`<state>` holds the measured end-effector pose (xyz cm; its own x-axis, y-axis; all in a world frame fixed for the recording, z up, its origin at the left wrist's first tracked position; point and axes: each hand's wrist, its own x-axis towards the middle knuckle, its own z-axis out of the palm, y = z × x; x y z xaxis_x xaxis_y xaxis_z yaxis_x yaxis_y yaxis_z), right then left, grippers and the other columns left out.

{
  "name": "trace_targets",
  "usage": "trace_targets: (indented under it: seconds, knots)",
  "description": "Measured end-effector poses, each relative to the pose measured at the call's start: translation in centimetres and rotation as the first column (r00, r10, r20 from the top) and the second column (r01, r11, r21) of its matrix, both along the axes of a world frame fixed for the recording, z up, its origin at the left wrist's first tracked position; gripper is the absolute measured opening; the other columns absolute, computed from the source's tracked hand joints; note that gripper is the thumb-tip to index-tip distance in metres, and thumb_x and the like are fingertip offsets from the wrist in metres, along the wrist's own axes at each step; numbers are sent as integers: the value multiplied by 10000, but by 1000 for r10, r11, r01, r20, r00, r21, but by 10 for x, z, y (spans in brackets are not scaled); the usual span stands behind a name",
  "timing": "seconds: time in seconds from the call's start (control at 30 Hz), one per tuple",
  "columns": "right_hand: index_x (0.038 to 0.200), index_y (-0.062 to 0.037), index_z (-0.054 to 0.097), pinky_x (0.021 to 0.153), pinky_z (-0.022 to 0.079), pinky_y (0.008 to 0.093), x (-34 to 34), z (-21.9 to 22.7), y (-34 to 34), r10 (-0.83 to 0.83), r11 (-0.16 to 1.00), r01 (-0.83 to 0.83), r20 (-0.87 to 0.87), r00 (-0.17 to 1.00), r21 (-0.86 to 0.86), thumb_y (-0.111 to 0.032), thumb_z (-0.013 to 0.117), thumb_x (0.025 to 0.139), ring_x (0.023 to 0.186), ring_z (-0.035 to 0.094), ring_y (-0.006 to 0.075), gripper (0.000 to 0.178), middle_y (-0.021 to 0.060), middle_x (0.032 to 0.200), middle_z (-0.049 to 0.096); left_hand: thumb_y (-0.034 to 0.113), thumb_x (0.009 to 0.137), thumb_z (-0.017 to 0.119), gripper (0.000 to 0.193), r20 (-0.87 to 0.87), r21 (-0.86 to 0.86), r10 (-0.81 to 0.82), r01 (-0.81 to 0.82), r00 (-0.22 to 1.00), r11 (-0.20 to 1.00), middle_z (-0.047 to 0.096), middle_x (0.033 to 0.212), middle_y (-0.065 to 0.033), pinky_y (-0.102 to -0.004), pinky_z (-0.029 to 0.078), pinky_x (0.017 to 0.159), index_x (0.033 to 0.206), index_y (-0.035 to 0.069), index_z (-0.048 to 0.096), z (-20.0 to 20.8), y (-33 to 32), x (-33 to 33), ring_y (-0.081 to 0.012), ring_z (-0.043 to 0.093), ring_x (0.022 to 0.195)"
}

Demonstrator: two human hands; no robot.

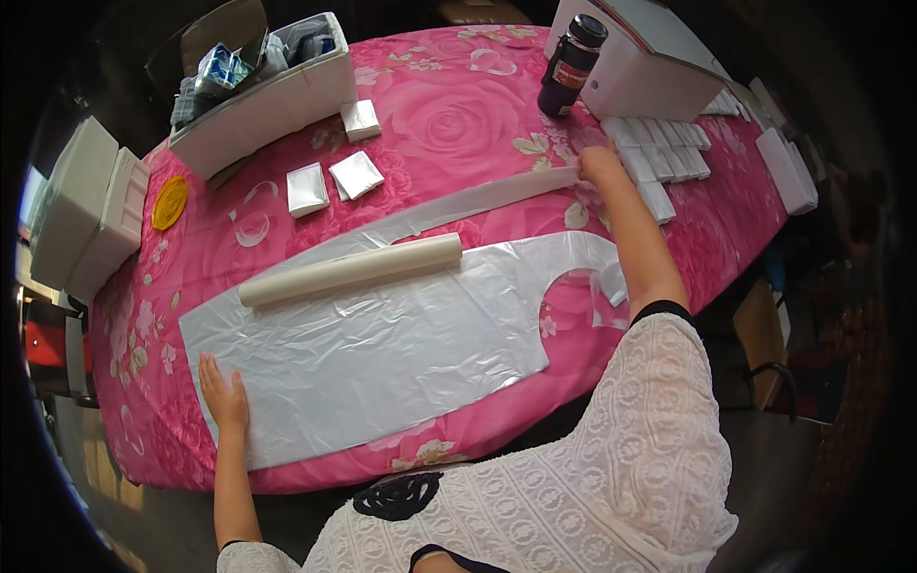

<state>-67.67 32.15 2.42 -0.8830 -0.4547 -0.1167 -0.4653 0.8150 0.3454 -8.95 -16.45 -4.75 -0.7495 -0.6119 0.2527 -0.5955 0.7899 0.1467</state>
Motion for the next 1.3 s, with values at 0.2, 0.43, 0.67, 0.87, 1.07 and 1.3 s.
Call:
trace_targets:
  seconds: [0.2,0.43,0.67,0.87,1.07,1.3]
  knots:
    - [966,-47,628,1005,245,504,31,8,26,-269,951,188,-359,894,-245,-172,585,751,981,561,282,253,125,986,618,209,834,513,570,-25,-11,-29,28,999,1000,286,1394,-179,-400,193,1067,1321,-2,305,-8,-5,0,-323,248,1297]
    - [1261,-36,427,1034,262,426,358,-23,-125,576,489,-222,121,809,-844,-224,625,769,1254,317,344,563,183,1328,367,215,852,498,558,0,-65,-24,24,1000,998,282,1398,-181,-405,199,1063,1324,-6,301,-14,-11,8,-327,253,1295]
    - [1358,-107,325,1081,143,401,353,-51,-100,441,711,-271,111,891,-650,-441,485,837,1339,172,293,639,161,1431,226,262,875,484,551,13,-128,-41,42,999,991,284,1395,-193,-405,202,1061,1316,-18,310,-21,-19,8,-330,251,1297]
    - [1348,-77,337,1060,193,436,239,-43,43,-192,861,195,54,980,-469,-410,447,866,1312,227,315,596,162,1419,258,286,874,485,566,-29,-107,-48,45,998,993,298,1382,-211,-411,202,1061,1311,-31,315,-27,-19,0,-339,265,1288]
    - [1261,-42,433,923,368,415,263,5,-43,-274,950,251,-111,955,-185,-288,537,797,1229,359,308,535,150,1303,422,300,854,512,605,19,-65,-20,21,1000,998,267,1388,-231,-421,186,1066,1306,-46,308,-25,-22,2,-359,227,1297]
    - [1262,-38,430,1062,196,422,339,-2,-212,557,593,-472,-91,826,-652,-230,556,789,1278,287,329,525,189,1334,374,190,765,621,680,-55,-43,-135,133,989,990,150,1429,-220,-432,155,1078,1311,-39,288,2,7,-1,-379,137,1317]
